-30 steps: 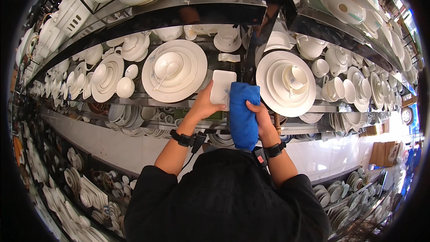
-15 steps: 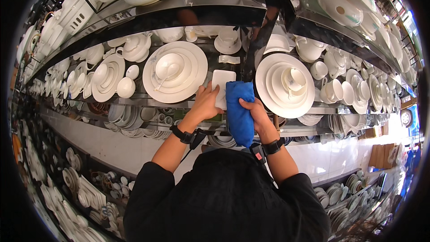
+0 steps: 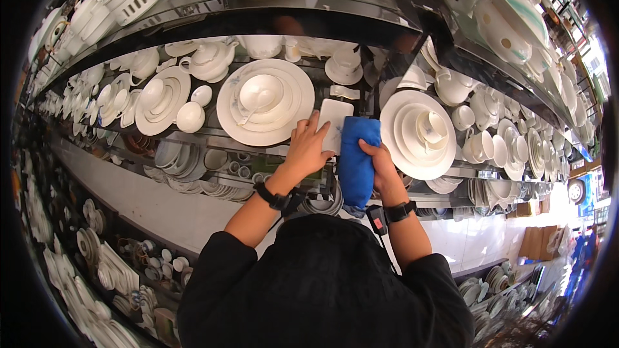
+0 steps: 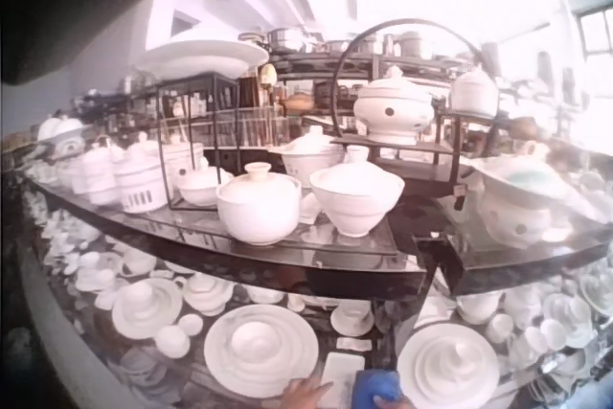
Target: The person wipes various white ceramic dishes, including plates, bowls, and a teapot, using a blue cloth. They handle the items one by one, wiping them thoroughly before placing them back on the metal shelves.
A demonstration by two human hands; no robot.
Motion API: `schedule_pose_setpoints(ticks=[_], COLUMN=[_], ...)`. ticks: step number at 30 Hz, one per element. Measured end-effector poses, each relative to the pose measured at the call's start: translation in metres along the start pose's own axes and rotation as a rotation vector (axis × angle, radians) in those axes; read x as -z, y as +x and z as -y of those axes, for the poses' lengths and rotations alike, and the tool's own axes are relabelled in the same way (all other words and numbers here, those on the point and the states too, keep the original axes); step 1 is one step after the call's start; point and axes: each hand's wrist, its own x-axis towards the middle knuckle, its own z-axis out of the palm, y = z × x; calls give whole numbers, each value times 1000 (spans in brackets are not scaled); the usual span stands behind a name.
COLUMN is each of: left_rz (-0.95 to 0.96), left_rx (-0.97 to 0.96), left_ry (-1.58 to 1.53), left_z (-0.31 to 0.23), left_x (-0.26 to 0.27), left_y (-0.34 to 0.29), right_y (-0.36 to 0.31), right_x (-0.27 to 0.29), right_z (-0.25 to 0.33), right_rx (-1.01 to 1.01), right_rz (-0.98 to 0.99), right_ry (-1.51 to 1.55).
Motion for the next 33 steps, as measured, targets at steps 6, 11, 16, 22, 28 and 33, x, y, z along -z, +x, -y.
schedule_pose_setpoints(ticks=[6,11,16,22,28,33], left_rz=[87,89,297,379,310,167], left_rx=[316,412,553,584,346,82], left_ry=[-1465,-1908,-1702,-1725,-1289,-779], left_z=[69,115,138,149,107,54], left_x=[33,80,99,89,98,96], left_y=[-71,-78,-48,-35,-64,-91], right_y=[-26,-48,-60,-71,-66,-50], right_x=[15,-10,-46,-80,-93,-127], right_z=[-4,-7,-23,-37,-35,-15], right_rx=[45,196,246,354,750,1219], right_rz=[-29,-87,-195,-271,-283,-227], right_ry=[252,193,9,-145,-877,-1318])
